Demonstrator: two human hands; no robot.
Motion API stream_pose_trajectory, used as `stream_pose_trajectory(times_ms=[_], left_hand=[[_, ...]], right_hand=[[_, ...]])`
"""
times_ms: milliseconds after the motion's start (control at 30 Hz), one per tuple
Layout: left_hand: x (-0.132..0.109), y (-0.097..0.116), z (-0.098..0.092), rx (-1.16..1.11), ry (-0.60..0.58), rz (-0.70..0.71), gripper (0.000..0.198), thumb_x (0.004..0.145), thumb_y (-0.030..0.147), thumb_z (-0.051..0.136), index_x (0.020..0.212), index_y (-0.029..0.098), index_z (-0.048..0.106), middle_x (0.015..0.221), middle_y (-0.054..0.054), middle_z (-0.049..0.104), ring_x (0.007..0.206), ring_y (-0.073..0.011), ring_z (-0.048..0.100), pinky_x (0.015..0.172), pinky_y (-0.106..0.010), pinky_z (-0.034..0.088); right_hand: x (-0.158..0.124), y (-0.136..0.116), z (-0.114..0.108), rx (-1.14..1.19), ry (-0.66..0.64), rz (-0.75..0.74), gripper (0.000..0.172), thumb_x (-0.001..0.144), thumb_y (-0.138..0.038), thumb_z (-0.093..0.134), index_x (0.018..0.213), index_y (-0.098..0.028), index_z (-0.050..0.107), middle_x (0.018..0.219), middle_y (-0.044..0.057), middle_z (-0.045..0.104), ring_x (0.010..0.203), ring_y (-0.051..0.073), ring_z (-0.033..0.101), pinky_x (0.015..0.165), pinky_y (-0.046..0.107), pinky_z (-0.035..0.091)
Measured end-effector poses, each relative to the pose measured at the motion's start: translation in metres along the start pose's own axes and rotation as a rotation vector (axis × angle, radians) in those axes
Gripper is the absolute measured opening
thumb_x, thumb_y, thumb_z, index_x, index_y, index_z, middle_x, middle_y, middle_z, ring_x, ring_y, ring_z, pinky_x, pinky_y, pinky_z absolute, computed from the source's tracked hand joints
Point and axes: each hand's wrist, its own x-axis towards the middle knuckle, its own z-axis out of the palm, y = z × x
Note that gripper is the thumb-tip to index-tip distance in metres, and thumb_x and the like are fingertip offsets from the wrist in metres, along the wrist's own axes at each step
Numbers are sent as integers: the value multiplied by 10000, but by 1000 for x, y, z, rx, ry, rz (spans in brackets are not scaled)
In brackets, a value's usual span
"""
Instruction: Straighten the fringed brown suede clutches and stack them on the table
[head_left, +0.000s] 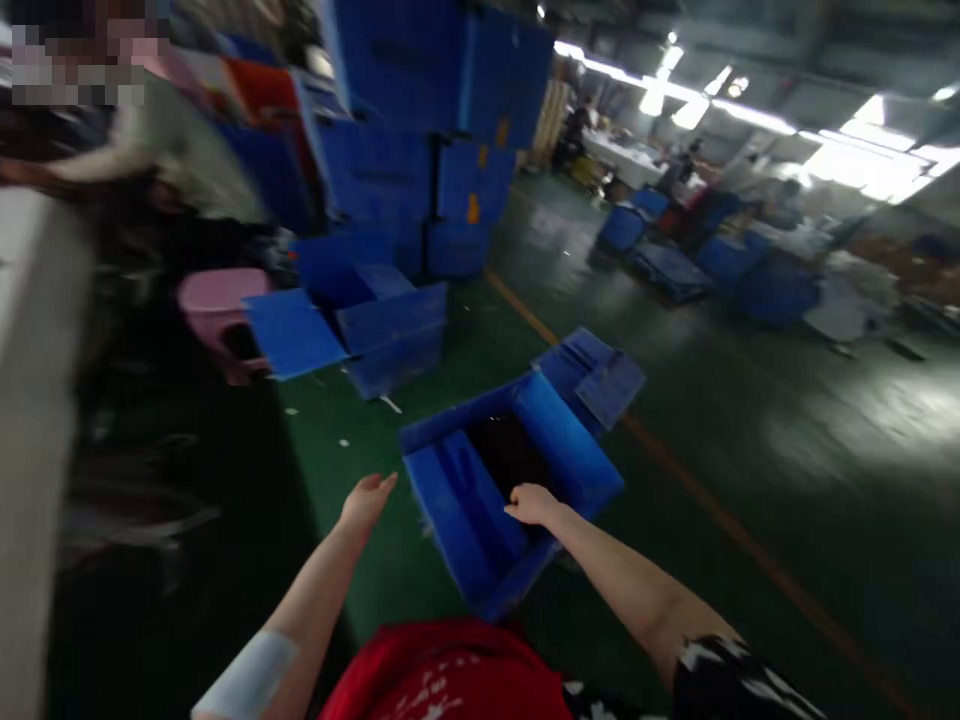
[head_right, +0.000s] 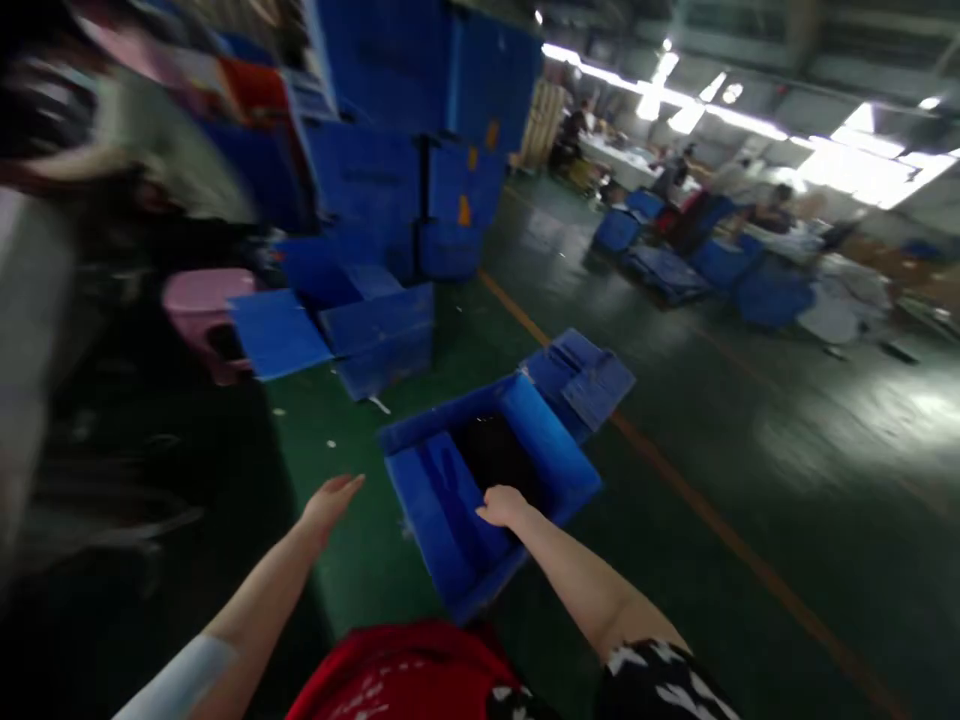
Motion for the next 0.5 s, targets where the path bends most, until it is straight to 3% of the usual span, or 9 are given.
stream_pose_trajectory(times_ms=[100, 167, 233, 333, 500], left_hand=[[16, 40, 108, 91, -144, 85, 545, 920, 459, 497, 1329, 101, 537, 1365, -164, 593, 1255, -254, 571, 1072, -330, 441], [16, 54, 168, 139, -224, 128, 491, 906, 422, 523, 1281, 110, 579, 1323, -145, 629, 1216, -232, 600, 1059, -301, 447], [14, 61, 215, 187, -293, 152, 447, 888, 399, 550, 1229, 117, 615, 1283, -130, 657, 1186, -217, 619, 1046, -279, 453], [18, 60, 257, 272, -365, 153, 406, 878, 389, 552, 1170, 124, 647, 1239, -123, 684, 1159, -214, 636, 1022, -270, 470], [44, 42, 281, 469, -442, 166, 365, 877, 412, 527, 1073, 147, 683, 1138, -137, 721, 1094, -247, 667, 984, -313, 499]], right_hand=[[10, 76, 47, 59, -89, 36, 393, 852, -443, 598, 1092, -168, 745, 1151, 152, 722, 1118, 312, 653, 956, 360, 487], [13, 106, 74, 82, -127, 15, 429, 845, -455, 622, 1143, -165, 728, 1198, 162, 702, 1153, 325, 634, 978, 383, 480], [16, 123, 92, 97, -162, -12, 466, 855, -462, 619, 1195, -155, 704, 1239, 178, 679, 1176, 337, 621, 986, 412, 481], [23, 138, 110, 118, -238, -29, 430, 872, -438, 602, 1154, -136, 725, 1194, 195, 697, 1141, 344, 646, 967, 434, 502], [22, 157, 142, 176, -362, 52, 335, 875, -328, 580, 1026, -100, 774, 1120, 225, 718, 1102, 374, 668, 937, 463, 532]])
